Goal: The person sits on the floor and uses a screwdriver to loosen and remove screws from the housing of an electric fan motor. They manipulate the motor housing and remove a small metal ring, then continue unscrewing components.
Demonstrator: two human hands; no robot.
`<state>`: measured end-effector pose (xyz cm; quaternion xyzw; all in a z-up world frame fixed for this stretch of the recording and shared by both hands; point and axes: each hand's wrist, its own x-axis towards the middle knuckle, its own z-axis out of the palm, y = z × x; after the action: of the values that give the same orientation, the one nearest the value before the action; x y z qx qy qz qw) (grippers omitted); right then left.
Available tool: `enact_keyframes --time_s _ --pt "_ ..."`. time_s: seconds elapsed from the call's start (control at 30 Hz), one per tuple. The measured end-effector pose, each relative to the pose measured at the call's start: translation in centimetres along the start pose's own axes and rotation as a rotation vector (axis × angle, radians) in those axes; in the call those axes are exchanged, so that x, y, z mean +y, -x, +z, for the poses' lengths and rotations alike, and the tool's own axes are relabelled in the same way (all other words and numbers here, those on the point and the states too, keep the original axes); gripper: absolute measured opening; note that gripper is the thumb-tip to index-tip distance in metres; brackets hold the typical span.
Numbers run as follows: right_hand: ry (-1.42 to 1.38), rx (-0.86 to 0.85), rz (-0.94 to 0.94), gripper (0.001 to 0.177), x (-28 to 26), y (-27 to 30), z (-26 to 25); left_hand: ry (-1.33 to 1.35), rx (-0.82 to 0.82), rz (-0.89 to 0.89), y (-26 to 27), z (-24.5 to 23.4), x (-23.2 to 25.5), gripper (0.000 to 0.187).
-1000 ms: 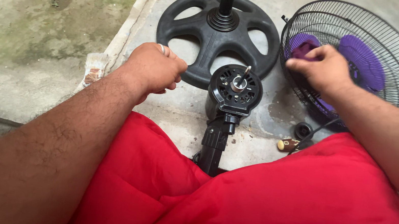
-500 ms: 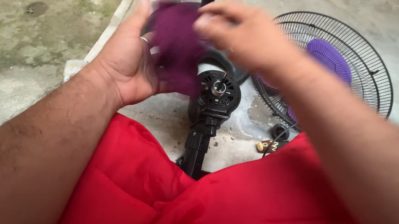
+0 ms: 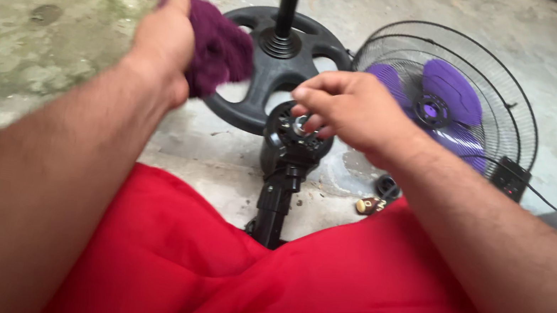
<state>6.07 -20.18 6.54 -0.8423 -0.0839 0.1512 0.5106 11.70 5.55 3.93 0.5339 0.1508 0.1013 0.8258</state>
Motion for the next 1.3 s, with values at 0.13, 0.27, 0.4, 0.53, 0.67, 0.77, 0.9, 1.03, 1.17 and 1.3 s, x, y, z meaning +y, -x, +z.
enact_keyframes --time_s 0.13,0.27,0.4,0.53,0.67,0.77,0.9,1.03,1.17,1.3 --pt "-0.067 0.074 0.035 0.023 2.7 0.4 -3.5 0.072 0.024 -0.177 -4.5 1.2 -0.8 0.044" --pt "-0.109 0.203 0.177 0.023 5.4 0.7 -6.9 0.181 -0.193 -0.300 -7.2 2.5 -3.5 0.052" --pt "-0.064 0.319 0.264 0.023 8.2 1.3 -9.5 0.162 -0.383 -0.442 -7.3 2.7 -5.3 0.077" --pt "0.139 0.379 0.319 0.028 10.8 1.2 -10.1 -0.667 0.050 -0.712 -6.2 3.0 -6.6 0.089" --pt "0.359 0.390 0.320 0.037 11.9 -0.1 -9.9 -0.820 0.015 -0.661 -6.0 2.3 -7.2 0.081" --pt "0.500 0.255 0.317 0.044 12.6 -0.4 -10.0 -0.915 0.012 -0.601 -6.5 2.8 -7.0 0.075" --pt "0.667 0.098 0.324 0.050 13.7 -0.4 -10.0 -0.940 -0.009 -0.559 -6.2 3.5 -6.7 0.071" --pt "0.716 0.098 0.306 0.050 14.8 0.5 -10.8 -0.955 -0.029 -0.452 -5.3 5.3 -6.7 0.063" --pt "0.741 0.185 0.403 0.054 15.7 1.6 -11.6 -0.958 -0.104 -0.327 -4.1 8.0 -7.1 0.054" --pt "0.821 0.491 0.226 0.051 17.1 2.9 -12.8 -0.958 -0.191 -0.211 -3.1 11.8 -8.1 0.046"
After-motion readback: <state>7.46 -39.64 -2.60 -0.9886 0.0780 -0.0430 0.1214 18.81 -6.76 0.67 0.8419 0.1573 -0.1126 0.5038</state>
